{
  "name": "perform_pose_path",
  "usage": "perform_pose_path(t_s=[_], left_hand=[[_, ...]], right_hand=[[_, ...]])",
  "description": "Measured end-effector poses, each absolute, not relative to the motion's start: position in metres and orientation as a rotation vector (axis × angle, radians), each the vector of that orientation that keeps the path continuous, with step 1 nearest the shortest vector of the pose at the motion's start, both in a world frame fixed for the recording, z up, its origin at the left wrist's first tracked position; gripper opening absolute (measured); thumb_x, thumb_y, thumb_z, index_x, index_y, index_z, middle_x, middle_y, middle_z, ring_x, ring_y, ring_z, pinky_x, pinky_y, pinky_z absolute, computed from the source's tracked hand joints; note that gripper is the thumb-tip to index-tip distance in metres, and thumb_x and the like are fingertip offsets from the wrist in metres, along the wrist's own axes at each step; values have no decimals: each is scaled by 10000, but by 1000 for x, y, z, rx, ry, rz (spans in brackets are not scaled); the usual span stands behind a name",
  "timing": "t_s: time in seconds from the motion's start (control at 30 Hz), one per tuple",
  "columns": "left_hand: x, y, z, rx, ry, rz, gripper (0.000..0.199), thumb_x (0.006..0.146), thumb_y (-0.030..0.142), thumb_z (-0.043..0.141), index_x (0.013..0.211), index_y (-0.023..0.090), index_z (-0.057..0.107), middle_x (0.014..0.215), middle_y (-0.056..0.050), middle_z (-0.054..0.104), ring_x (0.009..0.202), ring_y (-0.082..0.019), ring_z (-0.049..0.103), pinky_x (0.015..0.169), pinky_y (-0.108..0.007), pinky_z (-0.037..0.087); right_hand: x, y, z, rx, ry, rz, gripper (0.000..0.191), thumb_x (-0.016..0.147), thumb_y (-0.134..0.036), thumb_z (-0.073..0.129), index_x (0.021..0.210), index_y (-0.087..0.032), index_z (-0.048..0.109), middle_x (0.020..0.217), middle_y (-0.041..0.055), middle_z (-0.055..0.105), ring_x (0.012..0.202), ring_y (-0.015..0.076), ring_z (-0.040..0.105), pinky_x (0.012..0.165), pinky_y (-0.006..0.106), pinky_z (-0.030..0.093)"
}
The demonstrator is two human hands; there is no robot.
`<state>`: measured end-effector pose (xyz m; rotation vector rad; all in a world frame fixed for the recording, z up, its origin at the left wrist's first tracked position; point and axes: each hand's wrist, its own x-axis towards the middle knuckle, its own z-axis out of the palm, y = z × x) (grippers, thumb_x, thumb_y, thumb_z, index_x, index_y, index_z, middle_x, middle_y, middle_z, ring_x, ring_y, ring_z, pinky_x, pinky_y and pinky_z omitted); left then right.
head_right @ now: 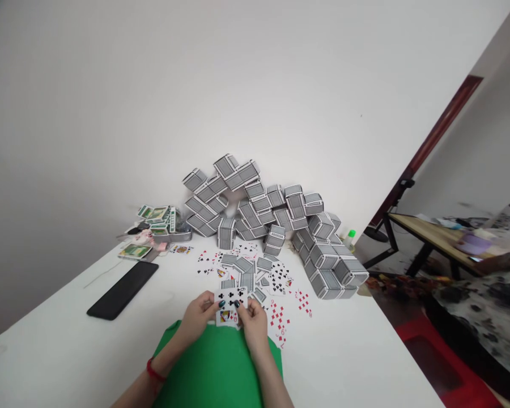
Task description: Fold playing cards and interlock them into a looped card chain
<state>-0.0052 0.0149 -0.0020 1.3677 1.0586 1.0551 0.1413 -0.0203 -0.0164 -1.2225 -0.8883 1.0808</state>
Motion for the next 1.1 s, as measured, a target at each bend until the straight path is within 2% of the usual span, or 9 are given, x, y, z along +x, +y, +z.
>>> perform_pose_path(t_s=[0.1, 0.2, 0.27, 0.37, 0.47, 0.6, 0.73, 0.93, 1.1], left_hand=[[-6, 15, -1, 1422, 1154, 1069, 293, 638, 419, 576, 536, 183, 436, 474, 52, 454, 466, -105, 453, 463, -212, 376], [-6, 15, 2, 1364, 1150, 1074, 293, 647, 439, 554, 551, 195, 422, 424, 67, 445, 398, -95, 420, 425, -209, 344], [-4, 15, 3, 1284, 1094, 1060, 292, 648, 446, 547, 568, 201, 409, 419, 66, 472, 386, -101, 446, 437, -218, 370], [-2, 15, 3, 1199, 1006, 1003, 271, 620, 429, 579, 620, 183, 464, 538, 18, 583, 496, -136, 556, 530, -254, 445], [-2, 15, -3, 1269, 992, 920, 262, 594, 368, 614, 722, 145, 561, 638, -16, 627, 558, -152, 568, 540, -259, 451], [-2, 13, -10, 1442, 1054, 850, 251, 592, 280, 617, 785, 119, 617, 654, -27, 640, 531, -142, 531, 496, -240, 425], [-2, 12, -8, 1424, 1042, 915, 280, 637, 318, 598, 843, 129, 593, 669, -20, 625, 544, -141, 538, 478, -233, 436], [-5, 16, -8, 1315, 1021, 935, 296, 624, 398, 615, 747, 136, 553, 603, 2, 590, 544, -145, 547, 479, -247, 461], [-1, 16, -16, 1186, 1019, 918, 348, 581, 442, 642, 704, 133, 540, 608, -4, 597, 581, -160, 563, 546, -283, 485]], right_hand=[[141, -21, -16, -1268, -901, 1108, 370, 629, -514, 626, 634, -160, 519, 490, -33, 543, 405, 105, 482, 392, 216, 397], [138, -24, -12, -1286, -891, 1222, 424, 608, -567, 619, 673, -162, 509, 530, -13, 588, 421, 125, 547, 363, 209, 421], [134, -26, -9, -1276, -862, 1339, 457, 594, -581, 626, 714, -159, 499, 561, 1, 610, 419, 130, 574, 340, 198, 425], [132, -26, -7, -1207, -792, 1405, 467, 580, -565, 653, 734, -156, 489, 590, 13, 629, 412, 119, 581, 359, 200, 448], [135, -24, -7, -1171, -780, 1308, 432, 594, -531, 661, 748, -160, 503, 511, -5, 610, 422, 133, 587, 417, 224, 474], [142, -21, -11, -1226, -859, 1149, 381, 612, -508, 649, 709, -169, 505, 419, -28, 577, 317, 111, 502, 351, 204, 388], [145, -20, -13, -1258, -940, 1079, 342, 601, -469, 660, 675, -170, 511, 351, -61, 515, 273, 80, 407, 319, 186, 304], [140, -20, -13, -1208, -882, 1122, 350, 576, -435, 691, 731, -161, 537, 378, -79, 486, 318, 71, 391, 362, 185, 304], [141, -21, -16, -1180, -775, 1133, 344, 596, -461, 677, 610, -170, 492, 411, -76, 462, 362, 65, 387, 402, 187, 302]])
